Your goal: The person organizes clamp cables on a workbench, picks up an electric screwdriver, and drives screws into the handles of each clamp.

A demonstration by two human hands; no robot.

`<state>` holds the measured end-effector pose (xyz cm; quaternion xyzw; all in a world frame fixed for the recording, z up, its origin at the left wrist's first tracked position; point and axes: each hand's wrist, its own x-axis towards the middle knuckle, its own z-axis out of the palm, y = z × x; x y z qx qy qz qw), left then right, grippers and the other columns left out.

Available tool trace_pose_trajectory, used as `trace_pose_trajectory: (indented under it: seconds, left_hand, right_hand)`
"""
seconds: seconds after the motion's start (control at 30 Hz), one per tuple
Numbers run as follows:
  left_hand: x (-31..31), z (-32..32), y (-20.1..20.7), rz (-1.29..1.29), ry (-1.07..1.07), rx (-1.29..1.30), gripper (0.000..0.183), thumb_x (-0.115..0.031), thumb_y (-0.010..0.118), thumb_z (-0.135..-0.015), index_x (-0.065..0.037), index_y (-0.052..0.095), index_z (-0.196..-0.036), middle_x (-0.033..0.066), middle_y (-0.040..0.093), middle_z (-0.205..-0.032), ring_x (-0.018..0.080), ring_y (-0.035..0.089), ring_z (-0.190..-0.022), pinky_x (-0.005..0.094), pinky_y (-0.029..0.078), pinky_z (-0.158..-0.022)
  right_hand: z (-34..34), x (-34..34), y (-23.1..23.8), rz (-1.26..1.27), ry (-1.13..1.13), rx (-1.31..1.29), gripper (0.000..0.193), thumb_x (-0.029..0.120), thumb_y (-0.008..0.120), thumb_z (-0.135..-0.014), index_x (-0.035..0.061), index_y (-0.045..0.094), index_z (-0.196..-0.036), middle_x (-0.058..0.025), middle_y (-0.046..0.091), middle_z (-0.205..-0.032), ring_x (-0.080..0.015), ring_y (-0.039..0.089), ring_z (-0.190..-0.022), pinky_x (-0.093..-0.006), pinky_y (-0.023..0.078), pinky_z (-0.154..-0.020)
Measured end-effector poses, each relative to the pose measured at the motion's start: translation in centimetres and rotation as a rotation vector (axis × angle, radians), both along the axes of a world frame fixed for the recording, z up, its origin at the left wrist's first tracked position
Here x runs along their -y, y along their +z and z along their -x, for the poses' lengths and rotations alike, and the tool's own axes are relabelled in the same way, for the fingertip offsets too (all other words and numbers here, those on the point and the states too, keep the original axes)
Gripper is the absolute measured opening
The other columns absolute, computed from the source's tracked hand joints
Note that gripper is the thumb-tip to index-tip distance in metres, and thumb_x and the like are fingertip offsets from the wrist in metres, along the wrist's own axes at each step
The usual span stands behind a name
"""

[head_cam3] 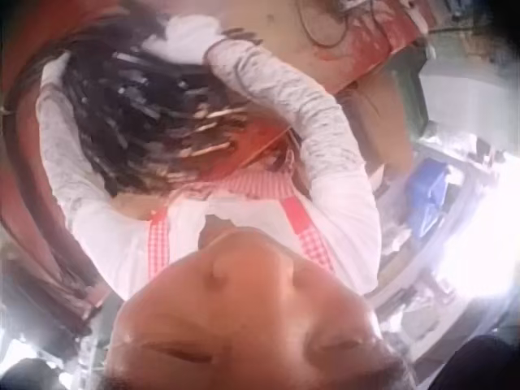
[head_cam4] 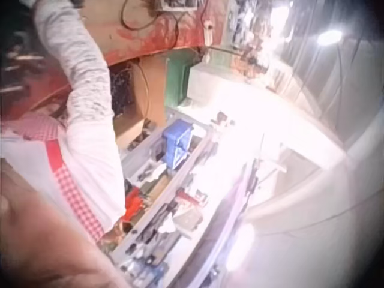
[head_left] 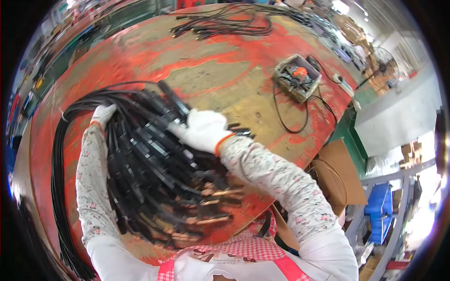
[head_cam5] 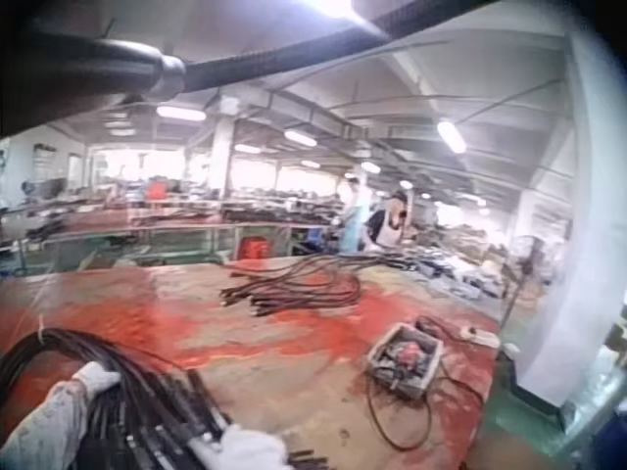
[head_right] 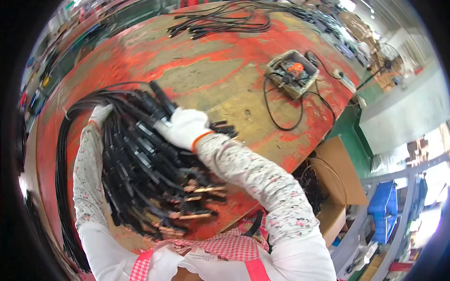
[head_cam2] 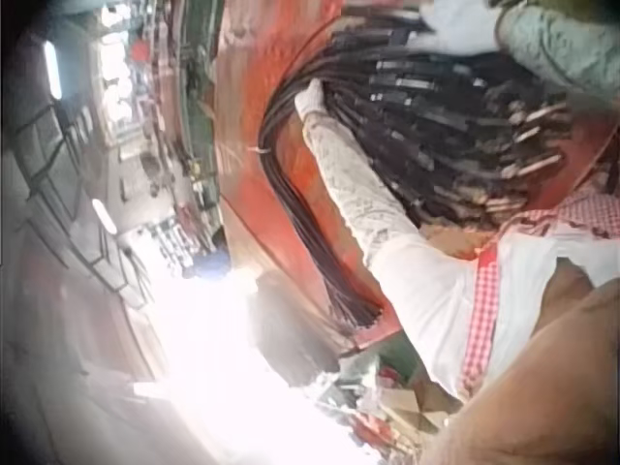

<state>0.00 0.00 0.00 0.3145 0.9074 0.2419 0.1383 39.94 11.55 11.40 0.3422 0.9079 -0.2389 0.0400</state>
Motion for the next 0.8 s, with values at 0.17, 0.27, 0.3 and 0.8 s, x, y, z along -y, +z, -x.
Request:
trace_pose_trajectory:
  seconds: [0.17,0.27,0.3,0.8]
  left_hand:
    - [0.3,2.2,-2.0,-0.121,-0.179,-0.221,0.048,-0.04,0.057,-0.081,0.001,0.065,-0.106,0.026,0.065,-0.102,0.039,0.061,-0.104,0.0425,0.048,-0.086]
    - [0.7,-1.8,-1.1,-0.175,-0.067,-0.291,0.051,-0.044,0.057,-0.083,0.001,0.066,-0.104,0.0288,0.063,-0.102,0.0421,0.058,-0.106,0.0452,0.046,-0.089]
    - [1.4,-3.0,-0.3,-0.01,0.076,-0.329,0.053,-0.046,0.057,-0.083,0.002,0.066,-0.103,0.0299,0.063,-0.102,0.0434,0.058,-0.104,0.0464,0.045,-0.088]
    - [1.6,-3.2,0.0,0.024,0.154,-0.31,0.056,-0.049,0.056,-0.085,0.005,0.067,-0.095,0.03,0.064,-0.095,0.0437,0.061,-0.097,0.0466,0.046,-0.084]
  right_hand:
    - [-2.3,-0.3,0.3,0.052,0.197,-0.032,0.069,0.062,0.044,-0.086,-0.0032,0.062,-0.102,-0.0235,0.066,-0.095,-0.0364,0.065,-0.092,-0.043,0.05,-0.082]
    - [-5.3,-3.5,2.4,-0.125,0.177,-0.076,0.052,0.057,0.053,-0.082,0.0092,0.067,-0.097,-0.0183,0.065,-0.093,-0.0324,0.064,-0.091,-0.0449,0.049,-0.078]
    - [-6.2,-5.5,1.7,-0.428,0.095,-0.078,0.047,0.053,0.057,-0.078,0.0099,0.067,-0.093,-0.0151,0.065,-0.092,-0.0312,0.064,-0.087,-0.0459,0.05,-0.074]
    - [-19.4,-20.0,-6.2,-0.808,-0.493,0.08,0.042,0.049,0.053,-0.083,0.0121,0.065,-0.099,-0.0063,0.064,-0.1,-0.0264,0.056,-0.1,-0.042,0.042,-0.085]
